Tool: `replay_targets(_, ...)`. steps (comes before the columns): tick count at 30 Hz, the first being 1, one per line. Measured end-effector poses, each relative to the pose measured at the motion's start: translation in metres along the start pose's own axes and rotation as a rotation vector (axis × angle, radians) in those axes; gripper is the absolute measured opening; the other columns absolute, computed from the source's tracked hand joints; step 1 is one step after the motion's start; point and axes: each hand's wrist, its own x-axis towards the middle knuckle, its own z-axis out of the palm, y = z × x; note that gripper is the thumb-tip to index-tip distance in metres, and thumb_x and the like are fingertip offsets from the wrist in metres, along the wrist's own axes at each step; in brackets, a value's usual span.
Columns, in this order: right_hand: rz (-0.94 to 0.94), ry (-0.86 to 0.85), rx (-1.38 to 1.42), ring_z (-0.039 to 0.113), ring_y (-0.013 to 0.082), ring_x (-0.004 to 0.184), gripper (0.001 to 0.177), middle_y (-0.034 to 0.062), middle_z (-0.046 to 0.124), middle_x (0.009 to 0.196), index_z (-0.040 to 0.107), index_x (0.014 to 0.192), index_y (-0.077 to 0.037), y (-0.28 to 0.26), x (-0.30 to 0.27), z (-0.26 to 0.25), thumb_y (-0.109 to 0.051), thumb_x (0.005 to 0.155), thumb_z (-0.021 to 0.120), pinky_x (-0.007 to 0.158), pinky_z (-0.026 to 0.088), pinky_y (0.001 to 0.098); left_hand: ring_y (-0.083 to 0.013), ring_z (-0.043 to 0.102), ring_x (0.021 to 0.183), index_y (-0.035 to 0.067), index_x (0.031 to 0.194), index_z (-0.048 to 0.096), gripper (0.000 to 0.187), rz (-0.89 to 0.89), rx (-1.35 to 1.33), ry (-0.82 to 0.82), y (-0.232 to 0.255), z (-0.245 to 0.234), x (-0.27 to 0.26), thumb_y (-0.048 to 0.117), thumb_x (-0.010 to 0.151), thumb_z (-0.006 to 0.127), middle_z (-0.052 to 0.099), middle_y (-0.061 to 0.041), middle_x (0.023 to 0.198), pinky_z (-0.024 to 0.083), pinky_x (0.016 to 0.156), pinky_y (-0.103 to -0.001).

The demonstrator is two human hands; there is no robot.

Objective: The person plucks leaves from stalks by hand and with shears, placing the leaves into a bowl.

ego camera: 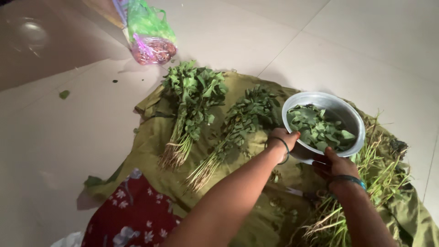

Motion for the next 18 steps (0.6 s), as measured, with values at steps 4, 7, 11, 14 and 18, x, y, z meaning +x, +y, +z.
replay_targets(4, 0.058, -0.070, -0.083, 0.072, 0.0296, 0.091, 0.042, 0.0150, 0.074, 0.108, 0.063, 0.123, -0.001, 0.007, 0.029, -0.019, -0.036, 0.100, 0.062, 0.077, 0.055, 0.0424, -0.0267, 0.070, 0.083, 0.001, 0.100, 0.078, 0.037, 0.053, 0.120, 0.001, -0.021, 0.021, 0.023, 0.036, 0.090, 0.073, 0.075, -0.014, 0.091, 0.051, 0.074, -0.039)
replay_targets(7, -0.027, -0.075, -0.345, 0.072, 0.0320, 0.096, 0.048, 0.0165, 0.076, 0.110, 0.066, 0.123, 0.001, 0.023, 0.026, -0.027, -0.039, 0.096, 0.067, 0.079, 0.056, 0.0433, -0.0243, 0.070, 0.086, 0.002, 0.103, 0.079, 0.037, 0.135, -0.072, -0.264, -0.039, 0.008, 0.035, 0.034, 0.084, 0.078, 0.079, -0.013, 0.098, 0.053, 0.075, -0.037)
replay_targets(11, -0.370, -0.241, -0.996, 0.080, 0.0283, 0.099, 0.052, 0.0109, 0.082, 0.108, 0.077, 0.117, -0.007, 0.047, 0.004, -0.027, -0.042, 0.079, 0.082, 0.090, 0.061, 0.0403, -0.0302, 0.071, 0.096, 0.001, 0.107, 0.073, 0.044, 0.083, 0.242, -0.282, -0.056, -0.044, 0.016, 0.040, 0.088, 0.078, 0.077, -0.015, 0.105, 0.055, 0.082, -0.041)
replay_targets(14, -0.428, -0.205, -1.416, 0.075, 0.0284, 0.106, 0.048, 0.0065, 0.076, 0.121, 0.079, 0.117, -0.024, 0.056, -0.011, -0.008, -0.041, 0.073, 0.085, 0.097, 0.060, 0.0407, -0.0421, 0.049, 0.133, 0.014, 0.122, 0.071, 0.044, 0.478, 0.975, 0.122, -0.073, -0.064, -0.040, 0.043, 0.091, 0.062, 0.060, -0.019, 0.136, 0.039, 0.108, -0.056)
replay_targets(18, -0.326, -0.063, -1.711, 0.061, 0.0322, 0.124, 0.047, 0.0068, 0.066, 0.132, 0.076, 0.120, -0.036, 0.050, -0.032, 0.001, -0.041, 0.074, 0.085, 0.103, 0.053, 0.0442, -0.0412, 0.026, 0.151, 0.013, 0.152, 0.049, 0.060, 0.294, 1.321, -0.355, -0.067, -0.043, -0.124, 0.042, 0.100, 0.048, 0.034, -0.018, 0.163, 0.023, 0.118, -0.058)
